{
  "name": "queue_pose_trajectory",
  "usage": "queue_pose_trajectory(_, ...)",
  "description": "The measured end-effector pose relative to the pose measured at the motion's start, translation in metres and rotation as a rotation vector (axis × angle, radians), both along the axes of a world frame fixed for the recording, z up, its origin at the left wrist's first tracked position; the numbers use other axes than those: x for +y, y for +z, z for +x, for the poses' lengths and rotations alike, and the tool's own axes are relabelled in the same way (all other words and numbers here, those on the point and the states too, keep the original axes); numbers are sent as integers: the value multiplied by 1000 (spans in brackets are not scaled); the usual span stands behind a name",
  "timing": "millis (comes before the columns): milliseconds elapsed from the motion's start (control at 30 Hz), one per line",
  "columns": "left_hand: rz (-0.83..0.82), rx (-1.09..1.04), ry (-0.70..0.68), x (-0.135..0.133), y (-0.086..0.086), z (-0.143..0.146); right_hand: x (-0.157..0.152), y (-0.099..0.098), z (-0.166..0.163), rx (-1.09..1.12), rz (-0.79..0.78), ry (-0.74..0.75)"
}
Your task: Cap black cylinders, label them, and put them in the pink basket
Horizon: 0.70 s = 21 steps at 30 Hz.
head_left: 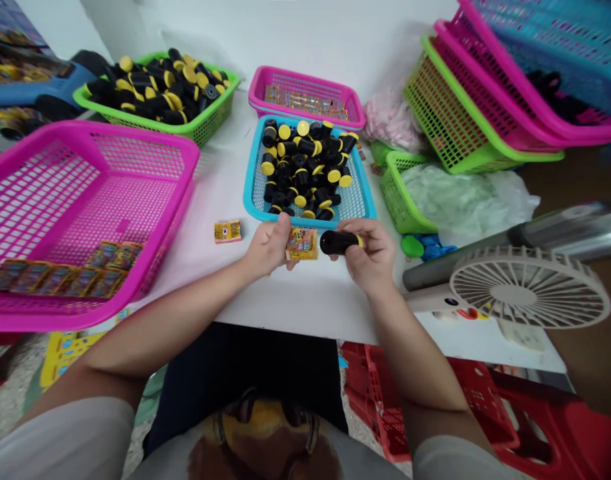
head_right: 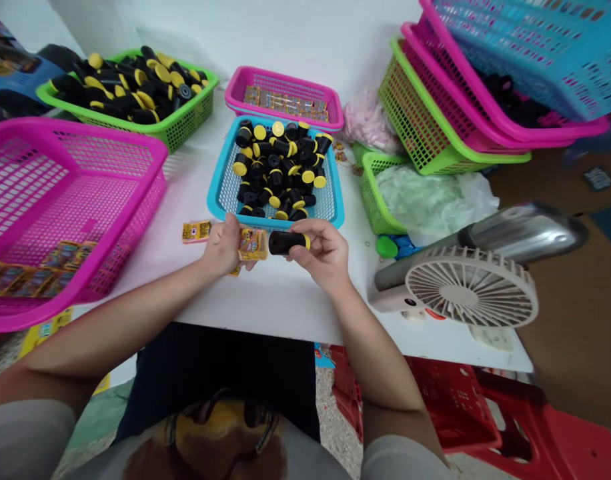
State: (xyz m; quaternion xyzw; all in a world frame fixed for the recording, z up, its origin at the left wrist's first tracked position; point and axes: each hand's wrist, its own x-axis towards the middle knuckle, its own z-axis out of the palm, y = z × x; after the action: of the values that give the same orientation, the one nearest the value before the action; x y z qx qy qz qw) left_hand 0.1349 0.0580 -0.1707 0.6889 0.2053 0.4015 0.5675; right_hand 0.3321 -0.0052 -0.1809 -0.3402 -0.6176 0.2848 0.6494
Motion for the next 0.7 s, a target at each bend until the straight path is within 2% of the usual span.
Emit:
queue_pose_trajectory(200, -32, 25, -18, 2, -4, 1, 0, -1, 0, 49, -47, 18)
queue_pose_trajectory(367, -61, 2, -52, 1, -6, 2, -2, 2, -1, 1, -21, 11)
queue_pose_trajectory(467, -52, -15, -52, 0, -7, 1, -3, 6, -1, -71, -58, -21)
queue_pose_trajectory(567, 14, 9, -35, 1, -6, -1, -3, 10, -2, -135, -69, -31)
queue_pose_trajectory(700, 182, 134, 79, 8, -6, -3, -1, 11, 0, -212, -74, -108)
